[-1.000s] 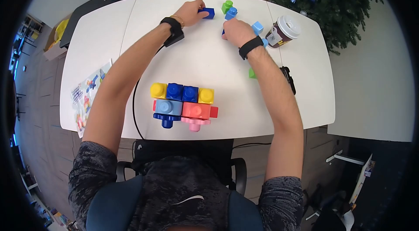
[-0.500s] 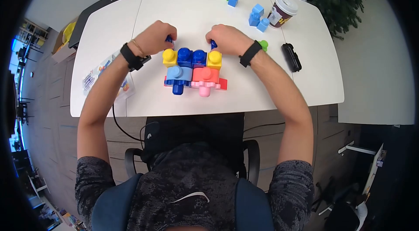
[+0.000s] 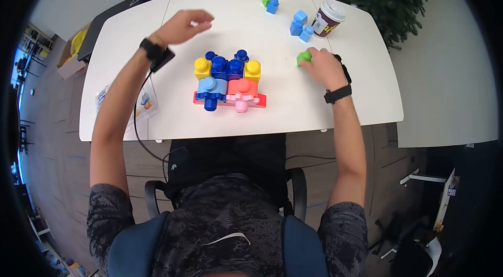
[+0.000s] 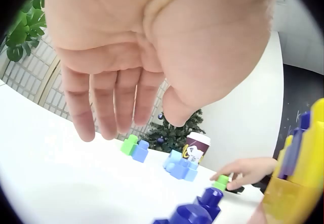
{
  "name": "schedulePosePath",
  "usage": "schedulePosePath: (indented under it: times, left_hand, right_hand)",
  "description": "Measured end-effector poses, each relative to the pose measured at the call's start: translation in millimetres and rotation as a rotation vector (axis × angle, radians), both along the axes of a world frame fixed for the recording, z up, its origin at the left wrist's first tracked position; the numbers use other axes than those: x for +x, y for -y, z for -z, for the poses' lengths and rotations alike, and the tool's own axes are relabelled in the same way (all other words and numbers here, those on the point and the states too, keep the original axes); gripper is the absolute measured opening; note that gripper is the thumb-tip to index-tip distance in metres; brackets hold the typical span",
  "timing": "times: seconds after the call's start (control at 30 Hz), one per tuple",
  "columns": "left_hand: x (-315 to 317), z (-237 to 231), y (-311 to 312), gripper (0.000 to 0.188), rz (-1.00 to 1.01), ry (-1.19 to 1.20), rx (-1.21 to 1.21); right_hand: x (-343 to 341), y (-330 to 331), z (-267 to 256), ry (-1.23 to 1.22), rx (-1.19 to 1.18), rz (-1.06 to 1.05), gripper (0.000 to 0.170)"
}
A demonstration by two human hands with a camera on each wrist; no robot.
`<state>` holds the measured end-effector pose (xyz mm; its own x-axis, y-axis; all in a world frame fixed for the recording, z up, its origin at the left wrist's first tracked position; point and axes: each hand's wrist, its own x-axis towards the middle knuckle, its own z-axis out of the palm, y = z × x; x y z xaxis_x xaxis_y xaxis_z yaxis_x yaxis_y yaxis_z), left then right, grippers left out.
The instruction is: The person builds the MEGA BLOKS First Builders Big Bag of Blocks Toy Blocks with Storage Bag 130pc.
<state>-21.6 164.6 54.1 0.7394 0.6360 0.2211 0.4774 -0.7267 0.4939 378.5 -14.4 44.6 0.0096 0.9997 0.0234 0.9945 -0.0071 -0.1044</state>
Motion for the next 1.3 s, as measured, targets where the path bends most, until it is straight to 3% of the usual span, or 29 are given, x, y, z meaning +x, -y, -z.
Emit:
schedulePosePath:
  times: [0.1, 0.17, 0.27, 0.33, 0.4, 0.47, 0.53, 0.57, 0.63, 0.7, 1.0, 1.2, 1.3]
  left_hand:
    - [44, -5, -48, 0.036, -0.021, 0.007, 0.113]
    - [83, -6, -69, 0.036, -0.040, 0.017, 0.132]
    - [135, 11, -106, 0.044, -0.072, -0.016, 0.120]
    - [163, 31, -127, 0.065, 0.010, -0.030, 0.306]
    - [187, 54, -146, 0.072, 0.056, 0.049, 0.321]
    - [202, 52, -146, 0.080, 0.102, 0.126, 0.335]
    - [213, 50, -154, 0.079, 0.094, -0.065, 0.135]
    - [217, 58, -161, 0.067, 0.117, -0.042, 0.217]
    - [220, 60, -168, 0.060, 0.095, -0.094, 0.203]
    - [214, 62, -163, 0.046, 0.026, -0.134, 0.208]
    - [110, 47, -116, 0.040, -0.028, -0.309, 0.141]
    - [20, 47, -60, 0.038, 0.013, -0.301, 0.150]
    - [-15, 40, -22, 0.038, -0.029, -0.378, 0.070]
  right_hand:
    - [9, -5, 39, -0.209, 0.049, -0.084, 0.041]
    - [6, -6, 49, -0.299, 0.110, -0.138, 0.054]
    - [-14, -2, 48, -0.356, 0.243, -0.119, 0.061]
    - [-22, -2, 38, -0.346, 0.195, -0.083, 0.065]
    - [-24, -2, 34, -0.483, 0.167, -0.129, 0.063]
    - [-23, -2, 36, -0.466, 0.178, -0.176, 0.054]
    - [-22, -3, 38, -0.511, 0.159, -0.209, 0.046]
    - [-24, 0, 37, -0.485, 0.194, -0.206, 0.039]
    - [-25, 5, 37, -0.463, 0.192, -0.201, 0.036]
    - [-26, 11, 39, -0.452, 0.185, -0.195, 0.034]
    - [-40, 15, 38, -0.449, 0.161, -0.260, 0.031]
    - [-51, -9, 37, -0.482, 0.143, -0.416, 0.033]
    - [-56, -25, 34, -0.332, 0.070, -0.425, 0.041]
